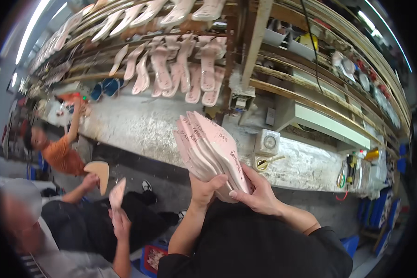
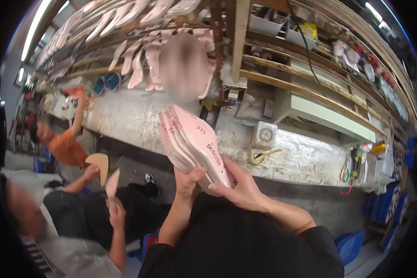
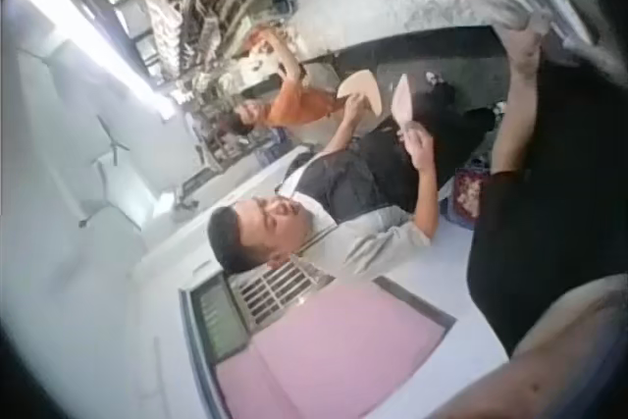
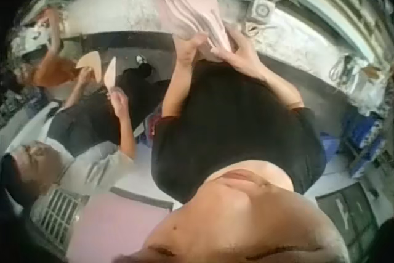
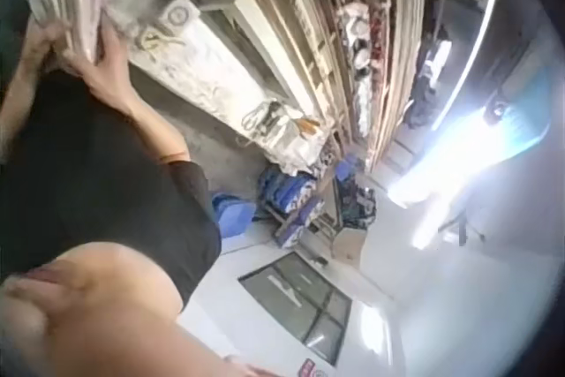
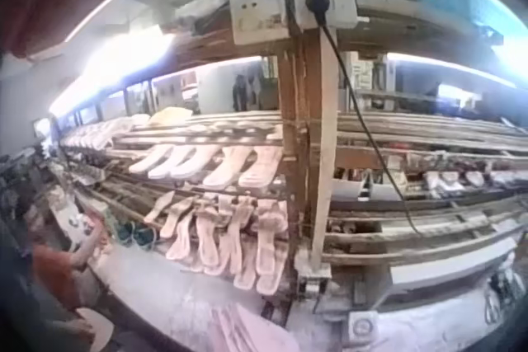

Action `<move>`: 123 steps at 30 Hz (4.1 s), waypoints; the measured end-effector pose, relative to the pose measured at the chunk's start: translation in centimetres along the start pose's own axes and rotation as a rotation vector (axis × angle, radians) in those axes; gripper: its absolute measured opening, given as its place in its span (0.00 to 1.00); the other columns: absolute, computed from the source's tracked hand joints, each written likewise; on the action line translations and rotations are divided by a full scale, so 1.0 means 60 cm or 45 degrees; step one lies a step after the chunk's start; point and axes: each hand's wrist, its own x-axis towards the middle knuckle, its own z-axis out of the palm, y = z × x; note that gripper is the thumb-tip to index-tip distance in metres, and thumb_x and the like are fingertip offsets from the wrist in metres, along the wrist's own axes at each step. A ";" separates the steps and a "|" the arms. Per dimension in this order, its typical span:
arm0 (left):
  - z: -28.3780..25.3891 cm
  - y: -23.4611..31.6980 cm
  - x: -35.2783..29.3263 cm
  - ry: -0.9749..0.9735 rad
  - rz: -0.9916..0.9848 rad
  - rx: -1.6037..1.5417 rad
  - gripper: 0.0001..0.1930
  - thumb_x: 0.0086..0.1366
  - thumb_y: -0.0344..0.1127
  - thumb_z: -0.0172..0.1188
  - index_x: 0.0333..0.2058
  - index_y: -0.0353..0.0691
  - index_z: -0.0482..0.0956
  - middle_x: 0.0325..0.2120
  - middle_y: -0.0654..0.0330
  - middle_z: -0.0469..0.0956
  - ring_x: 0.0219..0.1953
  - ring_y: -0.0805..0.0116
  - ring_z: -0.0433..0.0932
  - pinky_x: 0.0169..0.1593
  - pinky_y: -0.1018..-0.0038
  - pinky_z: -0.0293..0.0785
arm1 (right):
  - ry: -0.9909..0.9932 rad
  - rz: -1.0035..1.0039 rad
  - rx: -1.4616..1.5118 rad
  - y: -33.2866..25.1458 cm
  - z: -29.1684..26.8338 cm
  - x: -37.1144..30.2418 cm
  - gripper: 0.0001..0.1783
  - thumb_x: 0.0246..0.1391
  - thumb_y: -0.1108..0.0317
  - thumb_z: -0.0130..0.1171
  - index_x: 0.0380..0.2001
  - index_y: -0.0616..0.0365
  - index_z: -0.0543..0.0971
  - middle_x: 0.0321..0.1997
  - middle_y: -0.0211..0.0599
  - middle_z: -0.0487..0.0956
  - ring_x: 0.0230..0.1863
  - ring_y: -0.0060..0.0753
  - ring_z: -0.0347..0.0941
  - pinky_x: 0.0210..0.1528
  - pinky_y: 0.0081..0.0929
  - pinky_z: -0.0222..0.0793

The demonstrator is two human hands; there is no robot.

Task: The person dips a brush into adhesive and applies it across shoe soles, placing each glued sole onto an overhead rack.

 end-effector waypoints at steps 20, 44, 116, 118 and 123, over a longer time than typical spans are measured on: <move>0.012 -0.034 0.143 -0.333 -0.316 0.044 0.47 0.48 0.35 0.80 0.63 0.30 0.63 0.53 0.52 0.75 0.52 0.62 0.79 0.55 0.66 0.78 | 0.510 -0.035 0.207 0.010 -0.012 0.014 0.48 0.56 0.58 0.73 0.72 0.65 0.59 0.62 0.44 0.74 0.59 0.30 0.73 0.60 0.32 0.71; 0.042 -0.034 0.157 -0.292 -0.296 0.099 0.38 0.57 0.32 0.75 0.62 0.31 0.65 0.53 0.53 0.76 0.54 0.62 0.77 0.59 0.66 0.74 | 0.603 -0.048 0.368 0.041 -0.030 0.053 0.48 0.48 0.71 0.77 0.69 0.68 0.62 0.63 0.40 0.73 0.63 0.28 0.69 0.67 0.31 0.64; -0.048 -0.169 -0.038 -0.111 -0.855 -1.034 0.47 0.57 0.54 0.73 0.65 0.31 0.62 0.60 0.50 0.71 0.56 0.58 0.75 0.61 0.56 0.75 | 0.921 0.093 -0.486 0.262 -0.202 -0.078 0.38 0.58 0.65 0.66 0.69 0.55 0.65 0.64 0.46 0.70 0.61 0.42 0.71 0.56 0.38 0.73; -0.070 -0.185 -0.084 -0.186 -0.844 -1.070 0.46 0.58 0.54 0.74 0.68 0.39 0.61 0.62 0.50 0.71 0.54 0.58 0.78 0.58 0.57 0.79 | 0.972 -0.020 -0.792 0.334 -0.248 -0.045 0.39 0.57 0.64 0.67 0.70 0.54 0.65 0.65 0.48 0.69 0.59 0.48 0.72 0.56 0.41 0.73; -0.111 -0.222 -0.113 -0.208 -0.733 -0.925 0.42 0.60 0.55 0.71 0.65 0.36 0.64 0.53 0.54 0.76 0.45 0.63 0.83 0.46 0.65 0.86 | 0.715 0.270 -1.296 0.433 -0.327 0.011 0.26 0.54 0.62 0.67 0.54 0.63 0.78 0.56 0.58 0.78 0.56 0.58 0.76 0.55 0.45 0.73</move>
